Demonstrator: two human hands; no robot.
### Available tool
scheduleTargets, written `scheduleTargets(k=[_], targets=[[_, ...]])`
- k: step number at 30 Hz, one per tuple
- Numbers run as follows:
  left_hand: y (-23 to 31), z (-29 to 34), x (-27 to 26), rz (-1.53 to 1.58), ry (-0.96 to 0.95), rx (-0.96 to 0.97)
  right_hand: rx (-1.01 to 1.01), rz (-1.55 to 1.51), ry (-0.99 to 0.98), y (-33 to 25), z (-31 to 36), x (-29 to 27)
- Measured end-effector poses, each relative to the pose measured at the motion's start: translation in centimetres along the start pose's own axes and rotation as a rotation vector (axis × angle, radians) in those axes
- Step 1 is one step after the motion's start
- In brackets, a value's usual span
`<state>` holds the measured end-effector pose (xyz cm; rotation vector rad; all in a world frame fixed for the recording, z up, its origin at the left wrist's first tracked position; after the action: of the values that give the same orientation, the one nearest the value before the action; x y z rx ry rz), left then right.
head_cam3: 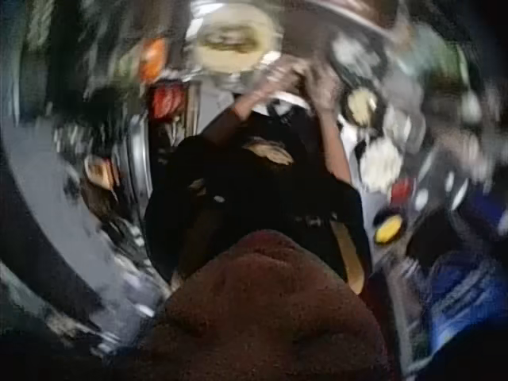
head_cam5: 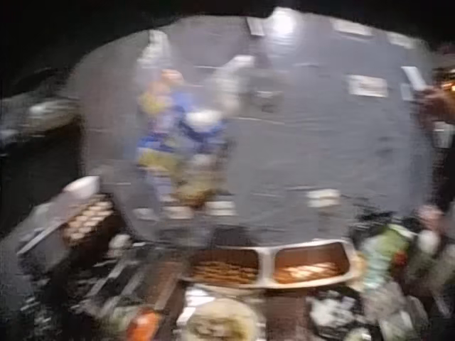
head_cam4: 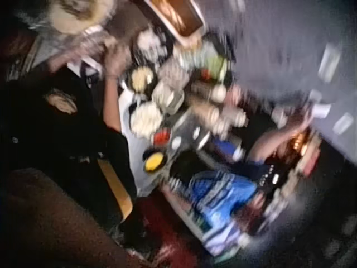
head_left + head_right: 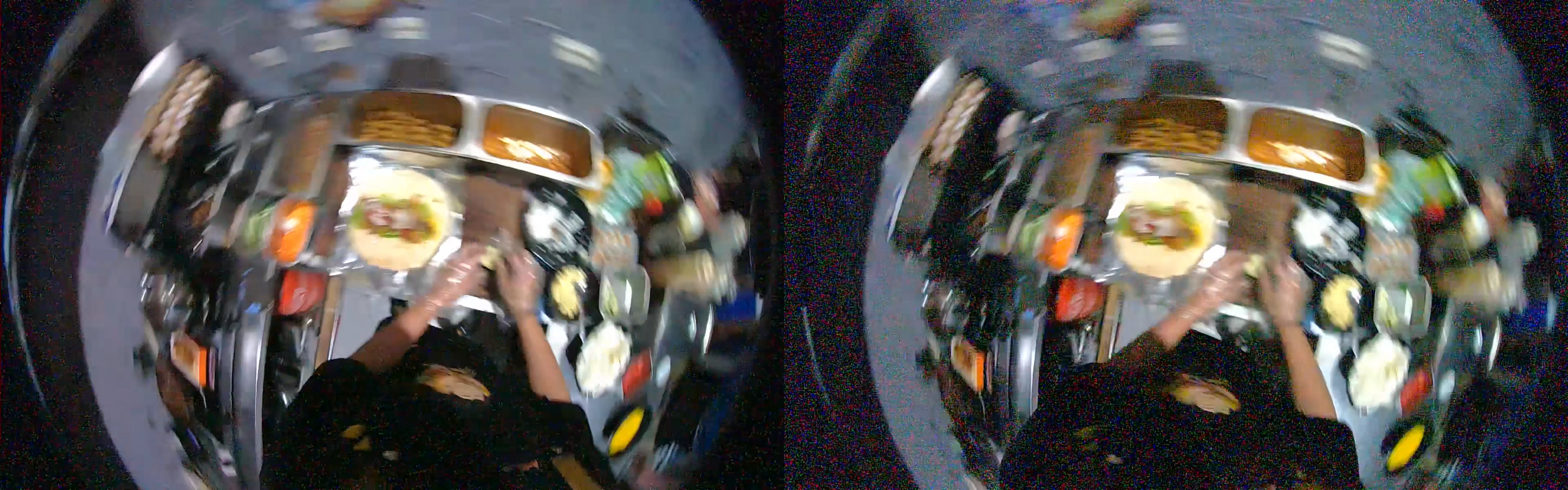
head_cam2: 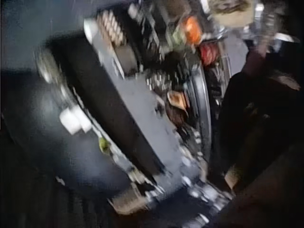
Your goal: The person prepares a food wrap by placing various ingredients including meat, vegetables, and sauce onto a tortilla, then folding and rolling the tortilla before wrapping the finished product in foil.
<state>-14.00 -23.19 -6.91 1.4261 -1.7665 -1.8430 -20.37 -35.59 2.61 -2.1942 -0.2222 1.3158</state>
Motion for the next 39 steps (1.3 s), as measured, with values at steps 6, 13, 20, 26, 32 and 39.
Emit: scheduleTargets(k=[6, 13, 20, 26, 32, 39], targets=[[5.6, 4.3, -7.3, 0.325, 0.190, -0.013, -0.015, -0.348, 0.136, -3.8, -0.7, -2.5], [0.3, 14.9, -22.1, 0.654, 0.417, -0.273, -0.512, -0.383, -0.409, -33.8, -5.9, 7.3], [-3.5, 26.3, -35.2, 0.390, 0.762, 0.002, -0.966, -0.778, -0.648, -68.9, -8.7, 15.6], [-8.2, 35.8, -40.6, 0.692, 1.243, -0.412, -1.154, 0.032, -0.935, -81.9, -2.6, 25.0], [-10.2, 36.2, -40.7, 0.594, 0.891, -0.490, -1.097, -0.032, -0.677, -80.4, -4.4, 22.4], [-6.1, 27.4, -38.6, 0.475, 0.610, -0.269, -1.115, -0.505, -0.490, -62.0, -9.6, 8.3]])
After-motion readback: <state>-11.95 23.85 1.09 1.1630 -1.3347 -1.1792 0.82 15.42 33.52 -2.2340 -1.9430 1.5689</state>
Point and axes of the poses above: each hand's wrist, its own z-axis away from the middle knuckle, its own x-axis out of the palm, y = z × x, the point moved 9 cm from there along -z, towards the middle knuckle, and after that the axes turned 2 degrees about y, right-handed, at the moved point
